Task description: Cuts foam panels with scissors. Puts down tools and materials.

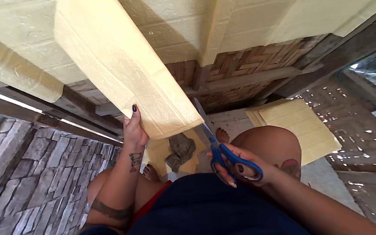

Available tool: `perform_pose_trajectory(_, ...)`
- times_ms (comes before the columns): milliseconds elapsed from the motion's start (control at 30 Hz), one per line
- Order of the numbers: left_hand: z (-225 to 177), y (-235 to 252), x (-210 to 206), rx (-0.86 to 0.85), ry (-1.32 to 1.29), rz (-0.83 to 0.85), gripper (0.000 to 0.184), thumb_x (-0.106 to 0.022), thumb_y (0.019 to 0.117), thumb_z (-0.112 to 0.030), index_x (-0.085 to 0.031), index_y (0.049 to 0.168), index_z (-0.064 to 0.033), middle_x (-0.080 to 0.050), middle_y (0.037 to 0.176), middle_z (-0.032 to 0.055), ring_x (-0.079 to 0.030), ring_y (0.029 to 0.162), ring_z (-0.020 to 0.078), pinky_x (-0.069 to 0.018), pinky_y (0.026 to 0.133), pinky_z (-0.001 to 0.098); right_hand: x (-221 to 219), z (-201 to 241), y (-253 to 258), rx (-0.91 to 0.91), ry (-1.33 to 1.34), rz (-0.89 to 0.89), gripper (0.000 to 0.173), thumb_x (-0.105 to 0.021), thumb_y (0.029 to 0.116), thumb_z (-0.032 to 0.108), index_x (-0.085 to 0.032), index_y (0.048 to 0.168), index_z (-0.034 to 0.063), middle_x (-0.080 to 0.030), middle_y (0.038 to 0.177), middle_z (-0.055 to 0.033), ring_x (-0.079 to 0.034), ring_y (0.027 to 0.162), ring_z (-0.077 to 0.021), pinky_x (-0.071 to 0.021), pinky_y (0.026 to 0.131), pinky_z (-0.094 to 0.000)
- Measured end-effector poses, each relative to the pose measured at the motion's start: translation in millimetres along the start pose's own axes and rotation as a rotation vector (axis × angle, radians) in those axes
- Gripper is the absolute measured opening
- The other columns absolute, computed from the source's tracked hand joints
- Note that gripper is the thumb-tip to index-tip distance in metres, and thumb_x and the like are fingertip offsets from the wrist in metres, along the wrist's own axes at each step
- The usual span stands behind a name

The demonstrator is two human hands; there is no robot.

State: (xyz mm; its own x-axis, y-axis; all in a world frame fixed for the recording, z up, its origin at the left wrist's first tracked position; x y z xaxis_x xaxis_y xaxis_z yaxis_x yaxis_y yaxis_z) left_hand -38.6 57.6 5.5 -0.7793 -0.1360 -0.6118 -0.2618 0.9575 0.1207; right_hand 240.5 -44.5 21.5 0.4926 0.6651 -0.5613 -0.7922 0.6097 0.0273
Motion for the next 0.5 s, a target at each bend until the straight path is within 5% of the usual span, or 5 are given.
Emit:
perform_pose_trajectory(333,5,-5,-3,0.059,0.016,0.053,0.028,-0.061,0.1020,-0.031,-0.055,0.126,-0.0204,-0.073,0.109,0.0003,-0.073,0.100,0.0142,-0.0619,0.088,0.0361,-5,-12,10,0.025,0.092,0.189,0.065,-0.070,0.0912,0.055,-0.051,0.142,0.0185,-0.068,0.105,-0.0036,-0.068,0.089,-0.0139,-0.0587,0.076,-0.0280)
perform_pose_trajectory(500,3,0,-1,0.037,-0.001,0.058,0.024,-0.061,0.1027,-0.030,-0.058,0.124,-0.0200,-0.074,0.108,0.0010,-0.073,0.100,0.0139,-0.0617,0.088,0.0359,-4,-11,11,0.045,0.071,0.182,0.066,-0.068,0.0909,0.058,-0.050,0.141,0.0189,-0.066,0.102,-0.0012,-0.066,0.085,-0.0112,-0.0567,0.073,-0.0252)
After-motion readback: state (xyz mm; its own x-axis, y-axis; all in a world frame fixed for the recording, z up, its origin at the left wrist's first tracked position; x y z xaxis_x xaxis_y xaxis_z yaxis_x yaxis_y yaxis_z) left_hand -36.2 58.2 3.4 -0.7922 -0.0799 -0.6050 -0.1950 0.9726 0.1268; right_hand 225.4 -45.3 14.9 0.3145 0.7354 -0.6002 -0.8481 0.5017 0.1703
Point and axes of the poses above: each hand's wrist, its own y-axis towards the middle knuckle, its own x-axis out of the back of the hand, z = x × y, the point moved 6 cm from there along y, towards the middle knuckle
